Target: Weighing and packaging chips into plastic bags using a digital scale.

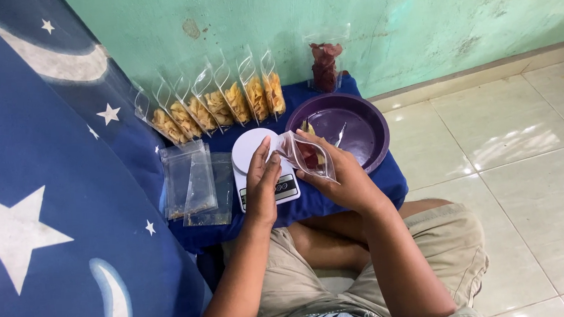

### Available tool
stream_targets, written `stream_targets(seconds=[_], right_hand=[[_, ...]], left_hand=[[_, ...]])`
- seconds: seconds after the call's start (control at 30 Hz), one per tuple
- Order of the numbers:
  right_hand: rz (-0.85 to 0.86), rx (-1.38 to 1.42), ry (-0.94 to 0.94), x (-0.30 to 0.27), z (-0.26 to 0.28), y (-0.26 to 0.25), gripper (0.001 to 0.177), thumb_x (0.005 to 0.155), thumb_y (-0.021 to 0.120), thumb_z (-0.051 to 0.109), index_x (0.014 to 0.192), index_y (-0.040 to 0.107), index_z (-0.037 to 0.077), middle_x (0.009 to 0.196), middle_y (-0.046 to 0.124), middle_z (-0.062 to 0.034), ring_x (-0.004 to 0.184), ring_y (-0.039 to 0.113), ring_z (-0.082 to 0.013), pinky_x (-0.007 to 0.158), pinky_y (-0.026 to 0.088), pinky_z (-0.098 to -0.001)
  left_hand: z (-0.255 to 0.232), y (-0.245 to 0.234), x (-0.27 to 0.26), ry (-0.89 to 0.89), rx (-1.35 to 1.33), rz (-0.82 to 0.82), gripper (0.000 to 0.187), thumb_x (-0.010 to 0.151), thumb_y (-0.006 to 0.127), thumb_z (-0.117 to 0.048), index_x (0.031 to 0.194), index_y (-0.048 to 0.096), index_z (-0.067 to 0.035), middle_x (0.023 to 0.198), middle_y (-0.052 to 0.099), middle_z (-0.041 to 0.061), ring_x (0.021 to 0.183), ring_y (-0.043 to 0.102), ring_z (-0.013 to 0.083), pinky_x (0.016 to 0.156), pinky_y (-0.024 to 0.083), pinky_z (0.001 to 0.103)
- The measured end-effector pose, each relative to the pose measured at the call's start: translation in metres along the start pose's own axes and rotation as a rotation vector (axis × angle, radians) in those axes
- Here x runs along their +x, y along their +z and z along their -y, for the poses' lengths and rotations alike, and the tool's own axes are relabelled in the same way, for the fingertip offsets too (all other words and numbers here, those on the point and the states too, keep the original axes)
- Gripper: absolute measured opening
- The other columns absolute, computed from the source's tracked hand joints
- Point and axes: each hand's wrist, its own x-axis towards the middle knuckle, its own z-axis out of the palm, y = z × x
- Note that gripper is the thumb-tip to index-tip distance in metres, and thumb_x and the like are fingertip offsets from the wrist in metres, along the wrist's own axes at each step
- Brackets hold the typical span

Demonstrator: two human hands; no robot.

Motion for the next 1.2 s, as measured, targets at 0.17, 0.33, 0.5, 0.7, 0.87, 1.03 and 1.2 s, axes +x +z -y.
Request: stream_targets(seconds=[0.17, 0.33, 0.5, 0.7, 0.87, 1.03, 1.2], right_hand=[[-0.007, -0.021, 0.044, 0.004, -0.005, 0.002, 0.068, 0.083, 0.08, 0.019, 0.146, 0.055, 0.011, 0.122, 0.069, -0.0281, 0.116, 0.063, -0.0525, 0.099, 0.048, -0.0613], [-0.072, 0.019, 0.224, 0.017, -0.006, 0.007, 0.064, 0.084, 0.079, 0.023, 0.141, 0.054, 0.014, 0.115, 0.072, -0.0253, 0.11, 0.065, -0.0533, 0.094, 0.052, -0.0608], [-0.147, -0.011, 0.248, 0.03, -0.016, 0.018, 0.056, 0.085, 0.078, 0.032, 0.134, 0.056, 0.017, 0.107, 0.075, -0.0218, 0.104, 0.069, -0.0489, 0.087, 0.054, -0.0589], [-0.225, -0.025, 0.119, 0.047, -0.039, 0.051, 0.053, 0.086, 0.08, 0.025, 0.134, 0.061, 0.016, 0.108, 0.074, -0.0215, 0.105, 0.069, -0.0474, 0.088, 0.055, -0.0563], [-0.421, -0.123, -0.042, 0.073, -0.074, 0.051, 0.052, 0.087, 0.083, 0.018, 0.134, 0.063, 0.01, 0.107, 0.067, -0.0226, 0.104, 0.066, -0.0468, 0.093, 0.052, -0.055], [-0.544, -0.184, -0.064, 0.106, -0.109, 0.049, 0.054, 0.085, 0.085, 0.017, 0.134, 0.062, 0.009, 0.109, 0.063, -0.0192, 0.107, 0.064, -0.0447, 0.095, 0.05, -0.056], [-0.582, -0.209, 0.007, 0.147, -0.144, 0.041, 0.051, 0.09, 0.082, 0.024, 0.133, 0.058, 0.013, 0.113, 0.06, -0.0166, 0.112, 0.062, -0.0413, 0.1, 0.049, -0.0513]], left_hand=[[0.003, -0.002, 0.004, -0.015, 0.001, 0.001, 0.069, 0.098, 0.063, -0.031, 0.159, 0.037, -0.011, 0.165, 0.022, 0.025, 0.15, 0.017, 0.0525, 0.117, 0.017, 0.068], [0.017, -0.017, 0.013, 0.062, 0.048, -0.016, 0.064, 0.099, 0.064, -0.026, 0.155, 0.041, -0.005, 0.159, 0.034, 0.029, 0.146, 0.032, 0.0508, 0.116, 0.027, 0.062], [0.025, -0.041, 0.021, 0.195, 0.21, -0.046, 0.062, 0.097, 0.068, -0.024, 0.152, 0.047, -0.006, 0.153, 0.048, 0.021, 0.14, 0.046, 0.0389, 0.117, 0.033, 0.054], [0.02, -0.062, 0.023, 0.238, 0.407, -0.059, 0.065, 0.094, 0.071, -0.025, 0.154, 0.047, -0.012, 0.155, 0.047, 0.017, 0.142, 0.044, 0.0393, 0.119, 0.031, 0.051], [0.016, -0.062, 0.037, 0.238, 0.449, -0.014, 0.065, 0.094, 0.072, -0.023, 0.153, 0.047, -0.012, 0.154, 0.05, 0.018, 0.141, 0.046, 0.0393, 0.118, 0.033, 0.051], [0.025, -0.043, 0.081, 0.231, 0.449, 0.097, 0.064, 0.094, 0.071, -0.023, 0.153, 0.049, -0.011, 0.152, 0.053, 0.019, 0.141, 0.047, 0.0372, 0.119, 0.034, 0.049], [0.022, -0.013, 0.126, 0.064, 0.48, 0.178, 0.073, 0.098, 0.067, -0.04, 0.156, 0.04, -0.005, 0.155, 0.044, 0.026, 0.144, 0.042, 0.0388, 0.121, 0.03, 0.051]])
